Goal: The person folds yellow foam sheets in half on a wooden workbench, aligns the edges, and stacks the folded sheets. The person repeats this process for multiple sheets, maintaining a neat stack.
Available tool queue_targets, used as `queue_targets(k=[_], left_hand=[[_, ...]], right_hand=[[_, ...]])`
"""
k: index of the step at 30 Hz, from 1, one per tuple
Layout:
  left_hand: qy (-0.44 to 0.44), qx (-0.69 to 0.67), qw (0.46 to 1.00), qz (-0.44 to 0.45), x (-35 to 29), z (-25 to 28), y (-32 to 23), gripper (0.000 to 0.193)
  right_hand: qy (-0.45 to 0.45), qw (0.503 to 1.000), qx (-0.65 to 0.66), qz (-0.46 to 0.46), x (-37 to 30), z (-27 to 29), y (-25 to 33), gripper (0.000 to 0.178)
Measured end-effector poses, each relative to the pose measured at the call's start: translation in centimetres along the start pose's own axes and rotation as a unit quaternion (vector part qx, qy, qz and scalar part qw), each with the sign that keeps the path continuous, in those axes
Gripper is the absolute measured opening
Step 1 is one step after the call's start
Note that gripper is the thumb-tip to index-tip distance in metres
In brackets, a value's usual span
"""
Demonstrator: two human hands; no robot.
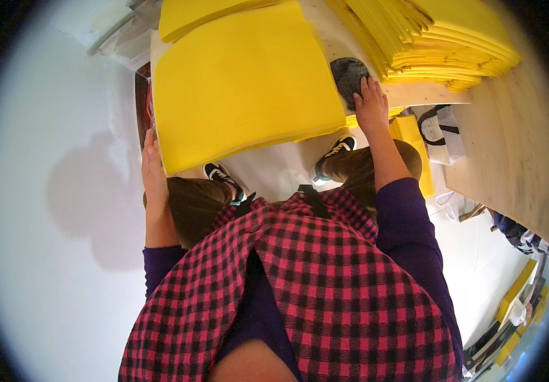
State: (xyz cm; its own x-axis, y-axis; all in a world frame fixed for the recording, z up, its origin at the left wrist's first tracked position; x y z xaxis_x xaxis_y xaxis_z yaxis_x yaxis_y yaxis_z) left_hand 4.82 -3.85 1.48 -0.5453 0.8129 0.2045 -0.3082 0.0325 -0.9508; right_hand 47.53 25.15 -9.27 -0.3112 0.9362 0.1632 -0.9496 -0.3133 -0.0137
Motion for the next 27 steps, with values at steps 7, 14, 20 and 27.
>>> queue_targets(k=[7, 14, 20, 27], left_hand=[[0.003, 0.024, 0.999, -0.023, -0.1, 0.0, -0.1, 0.056], [0.019, 0.056, 0.994, -0.090, 0.2, -0.5, -1.5, 0.050], [0.101, 0.034, 0.986, -0.127, 1.9, -4.0, -4.2, 0.047], [0.270, 0.075, 0.942, -0.184, 3.8, -12.4, -7.3, 0.044]], right_hand=[[-0.062, 0.989, 0.131, -0.010, -0.4, 2.4, 0.2, 0.051], [-0.141, 0.911, 0.387, -0.014, -3.4, 8.3, 1.8, 0.027], [-0.011, 0.856, 0.501, -0.126, -6.2, 8.6, 3.3, 0.025], [0.025, 0.808, 0.565, -0.164, -8.8, 8.0, 5.3, 0.031]])
Point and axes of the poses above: each hand's wrist, its own x-axis towards the middle knuckle, its own z-axis out of the back of the hand, y = z × x, the point moved 5 cm from there along x, towards the middle knuckle, and after that the axes turned 13 degrees about -x, right-handed, at the moved point
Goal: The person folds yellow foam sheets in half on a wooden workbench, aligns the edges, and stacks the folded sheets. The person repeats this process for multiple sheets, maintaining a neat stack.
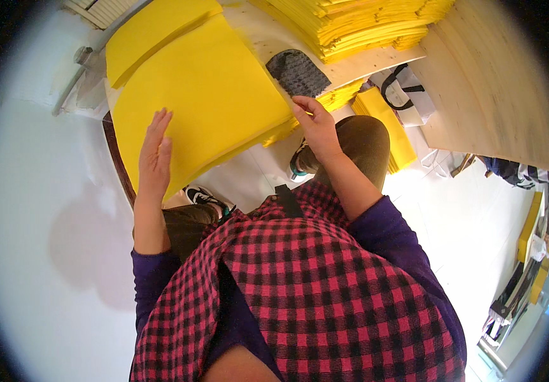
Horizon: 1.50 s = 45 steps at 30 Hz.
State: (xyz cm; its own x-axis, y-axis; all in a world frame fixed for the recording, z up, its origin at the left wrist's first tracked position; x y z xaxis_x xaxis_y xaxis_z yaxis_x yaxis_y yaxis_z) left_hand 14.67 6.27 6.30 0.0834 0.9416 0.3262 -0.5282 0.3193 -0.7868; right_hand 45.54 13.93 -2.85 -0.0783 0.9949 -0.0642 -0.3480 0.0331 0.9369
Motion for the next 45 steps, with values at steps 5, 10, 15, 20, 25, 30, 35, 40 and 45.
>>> queue_targets(k=[5, 10, 15, 20, 25, 30, 35, 40, 45], left_hand=[[0.081, 0.079, 0.993, -0.034, 2.7, -4.8, -0.5, 0.047], [0.119, 0.161, 0.979, -0.046, 2.9, -7.3, 0.5, 0.050], [0.131, 0.200, 0.970, -0.039, 2.5, -7.7, 1.4, 0.052], [0.127, 0.206, 0.969, -0.041, 2.3, -7.9, 1.6, 0.053], [0.127, 0.214, 0.967, -0.048, 2.2, -8.0, 1.7, 0.053], [0.122, 0.210, 0.969, -0.051, 2.2, -8.0, 1.6, 0.053], [0.117, 0.203, 0.971, -0.052, 2.2, -7.9, 1.7, 0.052], [0.115, 0.205, 0.971, -0.051, 2.2, -7.9, 1.8, 0.052], [0.114, 0.204, 0.971, -0.050, 2.2, -7.9, 1.8, 0.053]], right_hand=[[-0.024, 0.999, 0.015, -0.021, -1.1, 0.5, -1.3, 0.032], [-0.028, 0.999, 0.031, -0.031, -2.0, 0.9, -2.6, 0.031], [-0.021, 0.998, 0.048, -0.018, -1.6, 1.0, -1.8, 0.030], [-0.005, 0.999, 0.054, 0.004, -0.1, 0.4, 0.0, 0.032], [0.017, 0.999, 0.041, 0.003, 1.3, -1.3, 0.6, 0.037], [0.027, 0.998, 0.046, -0.028, 1.7, -2.3, -0.1, 0.039], [0.033, 0.994, 0.091, -0.053, 2.0, -2.8, -0.7, 0.039], [0.029, 0.994, 0.094, -0.053, 2.4, -2.6, -0.8, 0.039], [0.024, 0.997, 0.059, -0.050, 2.5, -2.5, -0.6, 0.041]])
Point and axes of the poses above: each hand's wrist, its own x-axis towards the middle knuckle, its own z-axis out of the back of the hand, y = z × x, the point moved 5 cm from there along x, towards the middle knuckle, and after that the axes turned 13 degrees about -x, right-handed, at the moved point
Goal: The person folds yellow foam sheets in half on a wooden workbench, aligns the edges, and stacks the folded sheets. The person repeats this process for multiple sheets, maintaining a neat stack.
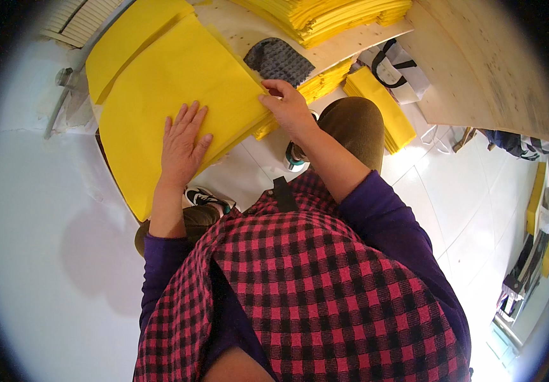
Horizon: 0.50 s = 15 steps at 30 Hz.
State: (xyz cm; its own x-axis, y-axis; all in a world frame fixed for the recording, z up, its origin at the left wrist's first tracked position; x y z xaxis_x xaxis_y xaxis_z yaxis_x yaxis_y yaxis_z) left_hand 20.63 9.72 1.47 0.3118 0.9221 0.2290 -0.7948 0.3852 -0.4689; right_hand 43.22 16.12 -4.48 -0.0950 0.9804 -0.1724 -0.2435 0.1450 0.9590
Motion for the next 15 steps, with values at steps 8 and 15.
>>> queue_targets(k=[8, 15], left_hand=[[0.007, -0.007, 1.000, 0.012, 0.0, 0.1, -0.1, 0.051], [0.007, -0.017, 1.000, 0.010, 0.0, 0.2, -0.1, 0.052]], right_hand=[[0.004, 1.000, -0.024, 0.013, 0.2, 0.3, 0.9, 0.046], [-0.004, 0.994, -0.089, 0.062, 0.7, 0.2, 2.4, 0.050]])
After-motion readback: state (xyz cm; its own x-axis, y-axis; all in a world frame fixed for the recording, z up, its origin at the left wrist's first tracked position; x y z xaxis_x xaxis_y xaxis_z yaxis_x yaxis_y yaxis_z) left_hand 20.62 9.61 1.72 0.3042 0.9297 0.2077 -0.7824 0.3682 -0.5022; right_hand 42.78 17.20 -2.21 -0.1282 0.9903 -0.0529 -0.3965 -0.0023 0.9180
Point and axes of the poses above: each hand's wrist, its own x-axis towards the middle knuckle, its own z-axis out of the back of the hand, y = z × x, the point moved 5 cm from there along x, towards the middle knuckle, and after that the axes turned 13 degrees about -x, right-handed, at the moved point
